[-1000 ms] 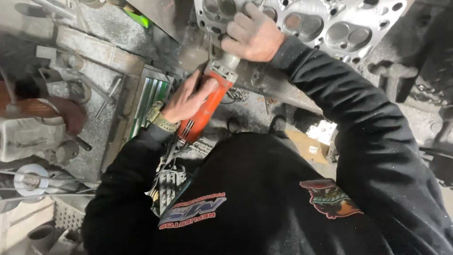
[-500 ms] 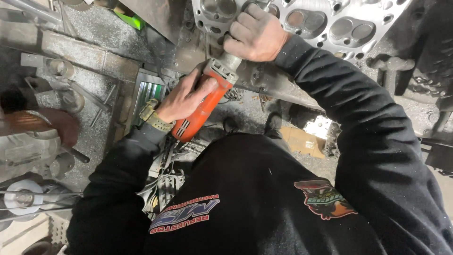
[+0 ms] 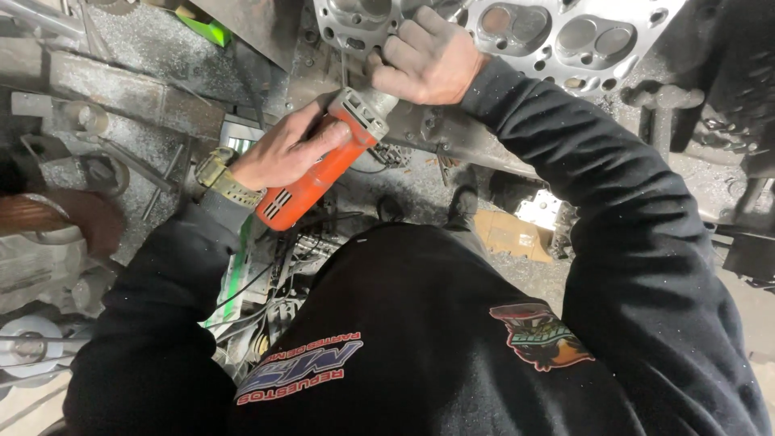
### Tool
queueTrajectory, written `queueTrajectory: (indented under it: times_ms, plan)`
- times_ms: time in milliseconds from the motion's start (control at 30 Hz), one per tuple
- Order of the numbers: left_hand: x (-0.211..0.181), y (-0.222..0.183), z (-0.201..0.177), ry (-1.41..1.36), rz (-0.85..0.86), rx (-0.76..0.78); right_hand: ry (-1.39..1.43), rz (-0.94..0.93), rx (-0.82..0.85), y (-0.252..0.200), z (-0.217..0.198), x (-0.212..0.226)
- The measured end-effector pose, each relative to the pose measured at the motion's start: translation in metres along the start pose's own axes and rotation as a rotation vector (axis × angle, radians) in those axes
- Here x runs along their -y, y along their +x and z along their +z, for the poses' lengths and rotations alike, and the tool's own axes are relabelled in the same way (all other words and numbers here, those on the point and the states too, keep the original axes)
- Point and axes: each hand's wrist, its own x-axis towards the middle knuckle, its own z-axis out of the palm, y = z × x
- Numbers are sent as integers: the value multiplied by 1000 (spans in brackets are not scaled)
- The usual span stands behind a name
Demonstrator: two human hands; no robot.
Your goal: Grinding and cleaning the surface of an engine cylinder head using a power die grinder.
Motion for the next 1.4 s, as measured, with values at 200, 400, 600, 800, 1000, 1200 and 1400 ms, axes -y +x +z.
queueTrajectory:
  times_ms: [200,400,600,800,1000,1200,1400]
  plan:
    - [1,-3,13,-15,106,-88,-30,-21,-8,-2,2,0]
    - [-5,-16,48,-159,112,-90,97,-49,57,3,-27,0]
    - [-18,-7,83,-192,88,-203,91,-75,78,-20,-33,-7]
    - [-18,12,111,-310,66,-255,117,-68,111,-38,-38,-16]
    - [-15,15,110,-211,22,-245,147,-26,123,-36,-41,-16]
    - [-25,21,89,-301,113,-184,39,13,81,-39,-41,-15]
    - [-27,24,77,-237,50,-142,84,51,105,-43,-39,-13]
